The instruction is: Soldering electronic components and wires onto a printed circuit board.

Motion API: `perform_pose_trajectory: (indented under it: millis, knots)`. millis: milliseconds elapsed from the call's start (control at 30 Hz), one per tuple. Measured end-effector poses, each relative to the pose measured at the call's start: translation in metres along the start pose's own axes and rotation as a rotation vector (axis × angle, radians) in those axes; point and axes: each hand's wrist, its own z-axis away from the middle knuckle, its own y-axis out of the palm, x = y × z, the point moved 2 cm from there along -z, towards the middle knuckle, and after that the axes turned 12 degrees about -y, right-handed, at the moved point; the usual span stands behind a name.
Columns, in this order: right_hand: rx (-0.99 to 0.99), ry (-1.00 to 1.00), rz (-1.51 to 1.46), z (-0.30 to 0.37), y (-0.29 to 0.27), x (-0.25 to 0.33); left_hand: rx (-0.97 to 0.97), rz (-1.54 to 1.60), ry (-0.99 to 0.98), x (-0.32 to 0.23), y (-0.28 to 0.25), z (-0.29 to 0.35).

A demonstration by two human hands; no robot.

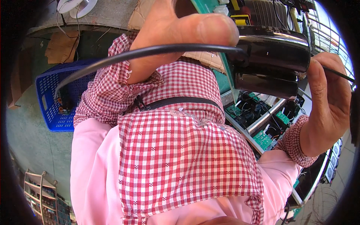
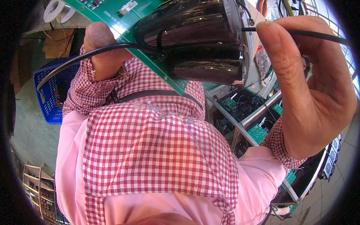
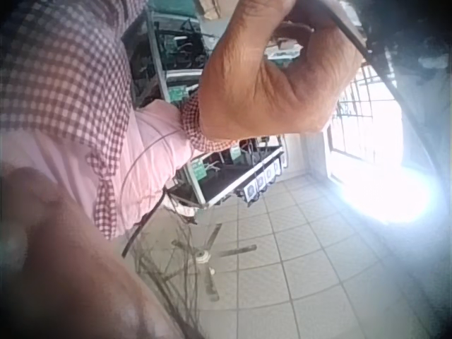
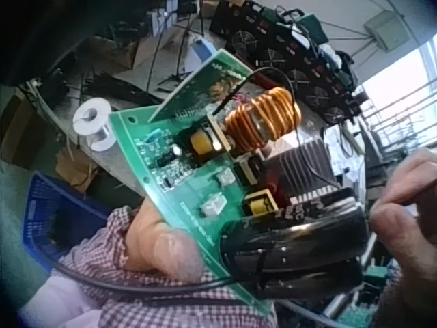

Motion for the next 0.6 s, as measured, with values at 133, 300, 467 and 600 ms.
perform_pose_trajectory:
  millis: [133,300,467,600]
  knots:
    - [-0.001,-0.013,-0.022,-0.006,0.003,0.005,0.200,0.242,-0.135,-0.004,0.004,0.009]
    - [-0.052,-0.031,-0.192,-0.011,0.012,0.017,0.327,0.582,-0.263,-0.003,0.009,0.003]
    - [0.028,-0.023,-0.066,-0.010,0.005,0.009,0.405,0.826,-0.367,-0.013,0.007,-0.021]
    - [0.052,-0.044,-0.029,-0.006,-0.001,0.005,0.450,0.977,-0.440,-0.024,0.003,-0.045]
